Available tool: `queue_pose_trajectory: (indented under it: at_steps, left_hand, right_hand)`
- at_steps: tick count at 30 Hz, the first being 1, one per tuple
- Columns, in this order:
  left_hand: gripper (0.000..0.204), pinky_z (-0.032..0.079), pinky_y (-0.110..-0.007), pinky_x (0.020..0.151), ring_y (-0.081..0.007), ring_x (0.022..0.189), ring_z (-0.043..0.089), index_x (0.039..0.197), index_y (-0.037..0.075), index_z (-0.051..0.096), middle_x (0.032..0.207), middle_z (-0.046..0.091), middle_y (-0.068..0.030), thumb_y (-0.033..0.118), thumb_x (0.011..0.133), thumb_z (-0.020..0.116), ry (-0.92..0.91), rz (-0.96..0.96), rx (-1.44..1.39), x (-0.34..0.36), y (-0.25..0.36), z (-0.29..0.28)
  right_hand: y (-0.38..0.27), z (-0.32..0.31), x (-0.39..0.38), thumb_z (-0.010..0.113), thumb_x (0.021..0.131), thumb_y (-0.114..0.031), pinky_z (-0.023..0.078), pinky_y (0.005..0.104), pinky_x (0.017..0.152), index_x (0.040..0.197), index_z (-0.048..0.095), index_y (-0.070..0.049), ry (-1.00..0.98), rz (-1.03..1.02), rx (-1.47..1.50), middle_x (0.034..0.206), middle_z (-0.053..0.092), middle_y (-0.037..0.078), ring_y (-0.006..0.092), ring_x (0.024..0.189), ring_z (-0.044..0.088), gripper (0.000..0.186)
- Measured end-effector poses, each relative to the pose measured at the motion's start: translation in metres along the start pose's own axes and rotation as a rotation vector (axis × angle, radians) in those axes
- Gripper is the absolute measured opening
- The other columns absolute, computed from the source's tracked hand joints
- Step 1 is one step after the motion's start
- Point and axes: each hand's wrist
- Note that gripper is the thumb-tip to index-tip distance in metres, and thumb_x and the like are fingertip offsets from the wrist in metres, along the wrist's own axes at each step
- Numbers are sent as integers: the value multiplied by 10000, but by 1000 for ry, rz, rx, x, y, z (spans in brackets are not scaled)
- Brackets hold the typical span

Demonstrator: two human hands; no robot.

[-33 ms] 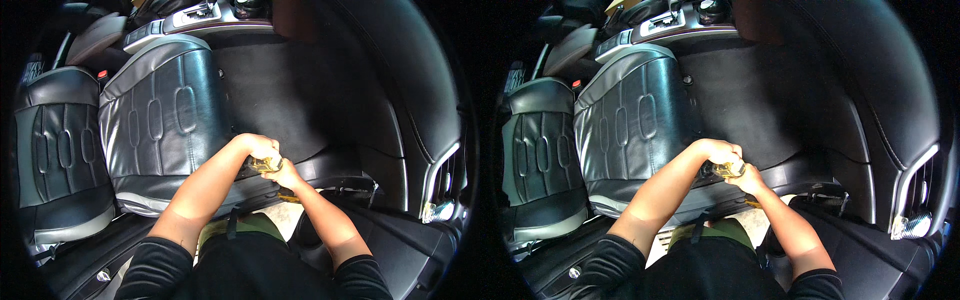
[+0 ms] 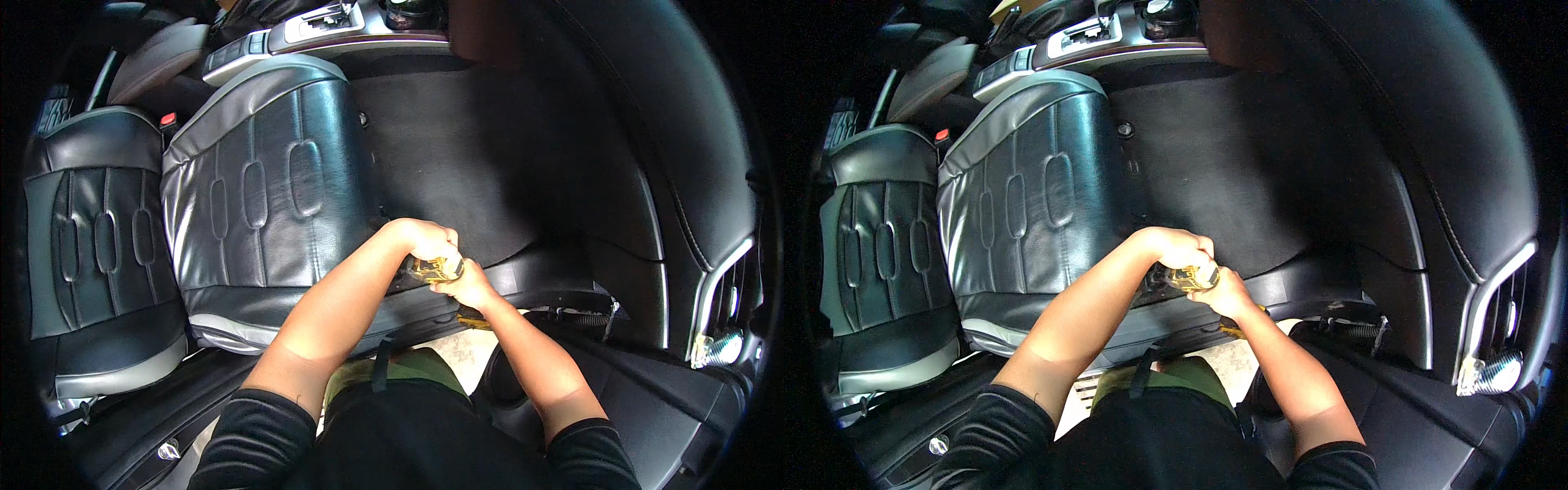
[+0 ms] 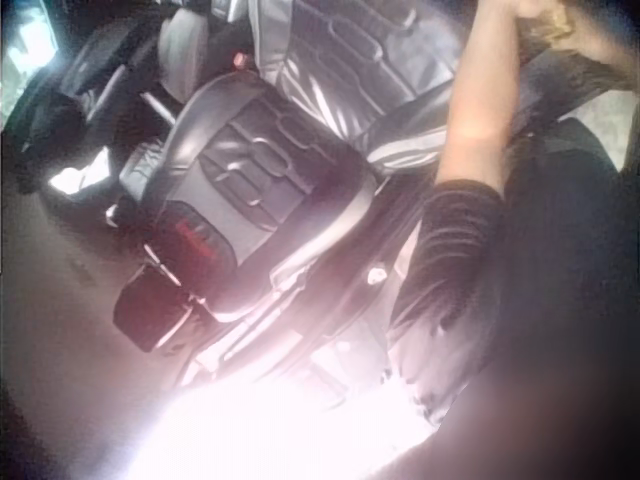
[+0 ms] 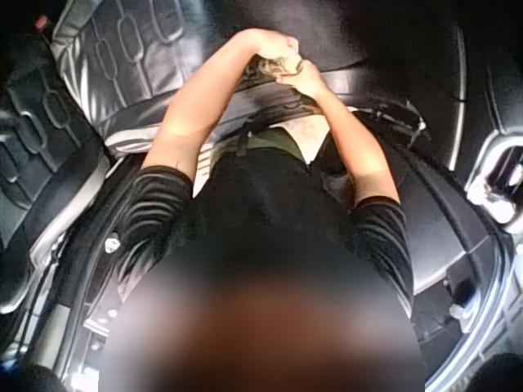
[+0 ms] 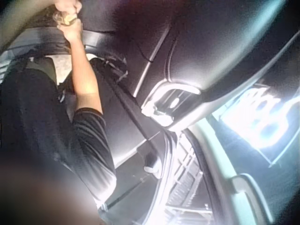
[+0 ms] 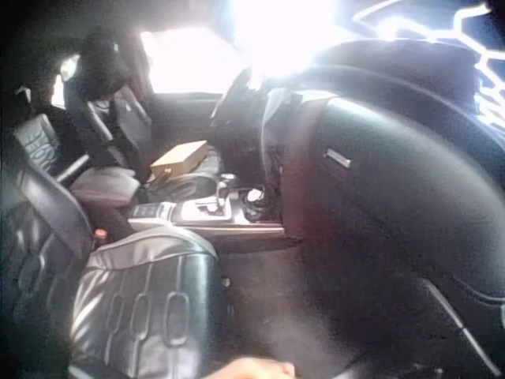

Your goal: The person uses a cordless impact driver to remove bolts securing the front passenger seat and then the rear seat of a black SUV. After loosening the bolts, the person lifts and removes each seat from the vehicle interior.

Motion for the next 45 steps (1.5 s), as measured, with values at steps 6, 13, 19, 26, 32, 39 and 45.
queue_pose_trajectory:
  at_steps: [6,13,19,26,32,39,45]
  left_hand:
    - [559,489,-371,958,-267,1123,645,1296,113,644,1279,667,-138,500,898,587,-30,2,-5,-5,3,-7]
    - [592,494,-383,944,-285,1114,646,1330,91,617,1279,663,-159,511,914,583,-46,113,116,-4,4,-5]
    - [690,488,-398,939,-315,1117,646,1357,59,564,1264,662,-207,578,905,588,-41,-29,73,-5,8,-2]
    - [747,459,-412,1000,-322,1206,606,1421,31,516,1370,600,-220,612,951,497,-97,-87,-56,4,6,2]
    - [672,440,-420,1053,-323,1261,576,1405,73,560,1412,582,-180,575,967,476,-119,-98,49,10,7,1]
    - [666,438,-417,1049,-311,1242,587,1374,61,584,1366,619,-175,582,966,503,-106,-94,76,7,14,1]
    - [646,438,-409,1045,-306,1240,587,1349,58,604,1367,618,-177,572,972,501,-73,-70,17,7,12,-3]
  right_hand:
    - [13,5,5,796,763,-42,512,297,575,914,712,-7,-67,134,128,719,680,26,98,595,595,177]
    - [9,8,-1,845,688,-220,556,387,869,1048,720,-20,125,125,-58,1009,754,171,250,986,732,431]
    - [8,0,8,848,704,-58,513,292,619,1079,675,-48,-215,325,388,908,724,46,134,766,656,414]
    - [-1,0,9,808,733,-26,452,275,452,1118,630,-45,-185,313,399,816,630,0,93,597,561,425]
    - [-14,5,-4,781,734,-62,390,279,390,1057,617,-71,-120,378,362,716,575,-8,92,495,502,362]
    - [-17,6,-6,776,730,-63,358,278,364,1019,609,-76,-106,385,358,667,557,-6,94,461,485,334]
    - [-8,0,-1,758,719,-49,451,268,430,1081,616,-56,-158,389,400,786,622,24,107,497,514,389]
Point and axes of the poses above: each hand's wrist, its own x-axis towards the middle knuckle, its own z-axis out of the palm, y = z × x
